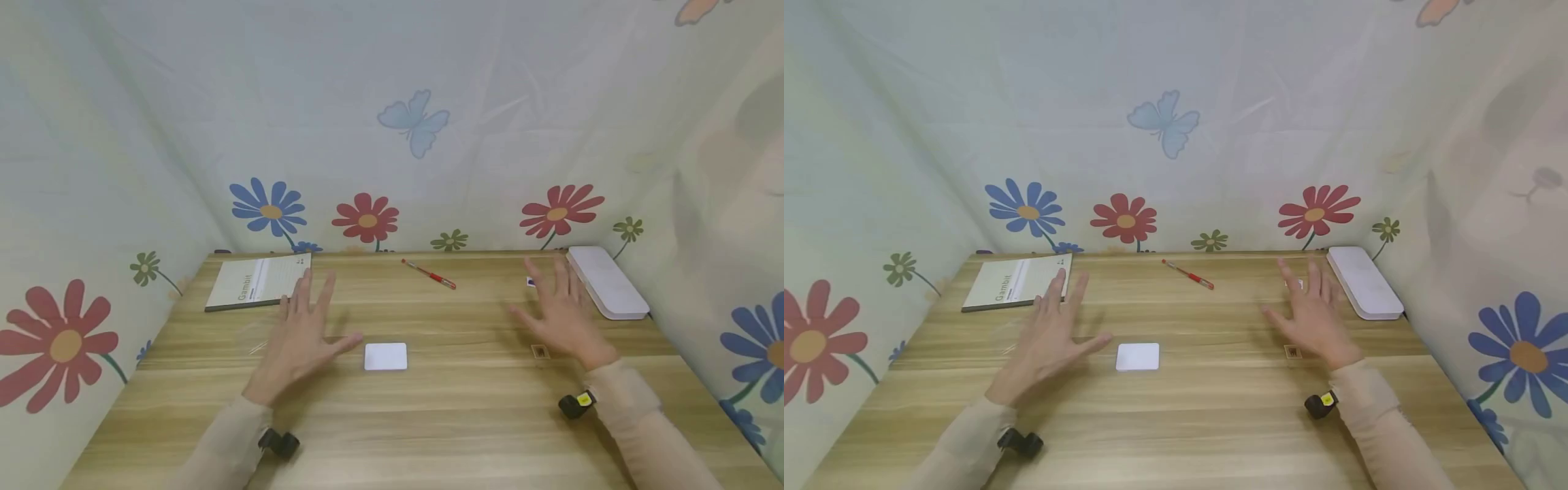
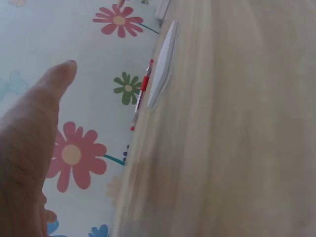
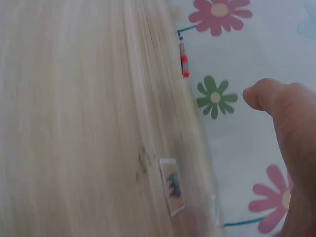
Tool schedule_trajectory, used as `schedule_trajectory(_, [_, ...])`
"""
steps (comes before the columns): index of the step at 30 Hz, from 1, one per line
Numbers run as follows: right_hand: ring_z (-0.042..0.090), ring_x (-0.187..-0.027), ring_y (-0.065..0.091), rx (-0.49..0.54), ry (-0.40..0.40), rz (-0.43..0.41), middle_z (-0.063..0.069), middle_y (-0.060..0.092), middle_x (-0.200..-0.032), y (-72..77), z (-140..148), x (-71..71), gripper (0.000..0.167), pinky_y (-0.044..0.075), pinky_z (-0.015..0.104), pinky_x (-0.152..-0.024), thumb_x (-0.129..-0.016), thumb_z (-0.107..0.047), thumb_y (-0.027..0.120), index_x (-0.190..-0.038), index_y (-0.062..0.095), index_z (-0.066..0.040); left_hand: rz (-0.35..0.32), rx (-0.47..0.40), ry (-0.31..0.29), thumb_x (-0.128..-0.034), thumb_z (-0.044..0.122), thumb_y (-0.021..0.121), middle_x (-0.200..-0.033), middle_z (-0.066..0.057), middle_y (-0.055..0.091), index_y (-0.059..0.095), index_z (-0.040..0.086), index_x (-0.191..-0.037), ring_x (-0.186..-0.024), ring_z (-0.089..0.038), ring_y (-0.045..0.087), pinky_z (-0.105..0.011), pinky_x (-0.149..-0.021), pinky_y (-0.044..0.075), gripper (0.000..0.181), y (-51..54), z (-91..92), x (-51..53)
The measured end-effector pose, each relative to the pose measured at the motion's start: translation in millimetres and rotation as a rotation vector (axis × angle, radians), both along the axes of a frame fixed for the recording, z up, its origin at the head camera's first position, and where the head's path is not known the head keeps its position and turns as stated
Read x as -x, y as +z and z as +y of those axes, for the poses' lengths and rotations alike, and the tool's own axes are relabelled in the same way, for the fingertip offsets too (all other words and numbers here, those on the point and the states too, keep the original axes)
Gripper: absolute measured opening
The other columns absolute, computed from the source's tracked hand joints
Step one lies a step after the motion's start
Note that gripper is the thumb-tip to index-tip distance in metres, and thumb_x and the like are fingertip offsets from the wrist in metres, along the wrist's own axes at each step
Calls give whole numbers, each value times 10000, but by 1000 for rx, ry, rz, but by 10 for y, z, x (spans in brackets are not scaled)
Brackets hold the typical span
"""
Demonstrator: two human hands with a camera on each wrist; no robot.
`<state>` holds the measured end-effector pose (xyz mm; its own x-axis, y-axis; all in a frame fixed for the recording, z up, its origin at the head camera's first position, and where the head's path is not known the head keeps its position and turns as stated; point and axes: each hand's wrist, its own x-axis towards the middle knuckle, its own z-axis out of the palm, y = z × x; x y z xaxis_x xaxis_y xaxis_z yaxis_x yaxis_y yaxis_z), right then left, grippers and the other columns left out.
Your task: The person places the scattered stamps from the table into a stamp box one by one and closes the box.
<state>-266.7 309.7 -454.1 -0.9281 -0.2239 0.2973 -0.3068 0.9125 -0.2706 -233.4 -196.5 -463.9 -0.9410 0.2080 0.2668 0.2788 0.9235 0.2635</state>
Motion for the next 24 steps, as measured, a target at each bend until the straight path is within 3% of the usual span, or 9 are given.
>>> schedule_trajectory(4, [656,-1567,153,121,98,4,409,127,-1715,-95,148,96,1024,359,932,-1018,-1015,-405,800,-1777,156,-174,-37,-117,-90,-928,782,726,-1844,-202,166,163,293,-1800,-1643,-508,301,-760,-1242,321,1147,-50,35,-55])
schedule_trajectory(8, [598,-1508,299,212,115,21,390,299,-1642,-206,279,165,1023,367,859,-1085,-974,-272,859,-1750,214,-107,-94,-183,-154,-935,741,747,-1797,-150,343,297,296,-1772,-1611,-459,394,-766,-1209,371,1049,-117,76,-104])
schedule_trajectory(12, [628,-1454,407,299,73,-3,396,324,-1645,-334,377,226,1000,357,829,-1124,-986,-230,857,-1742,228,-50,-105,-191,-186,-919,769,736,-1707,-113,492,422,256,-1725,-1566,-412,465,-715,-1231,380,1005,-218,99,-117])
schedule_trajectory(16, [658,-1346,522,391,30,-49,435,337,-1581,-422,441,274,976,469,778,-1079,-1008,-193,843,-1734,218,-1,-89,-192,-233,-900,762,756,-1596,-79,593,533,219,-1656,-1515,-359,502,-683,-1252,356,957,-320,104,-100])
schedule_trajectory(24, [573,-1214,635,427,-15,-25,389,465,-1414,-502,555,367,798,553,688,-1015,-1024,-156,825,-1647,377,66,-44,-128,-260,-796,807,831,-1494,-16,610,680,268,-1521,-1429,-280,506,-624,-1215,383,916,-419,128,-56])
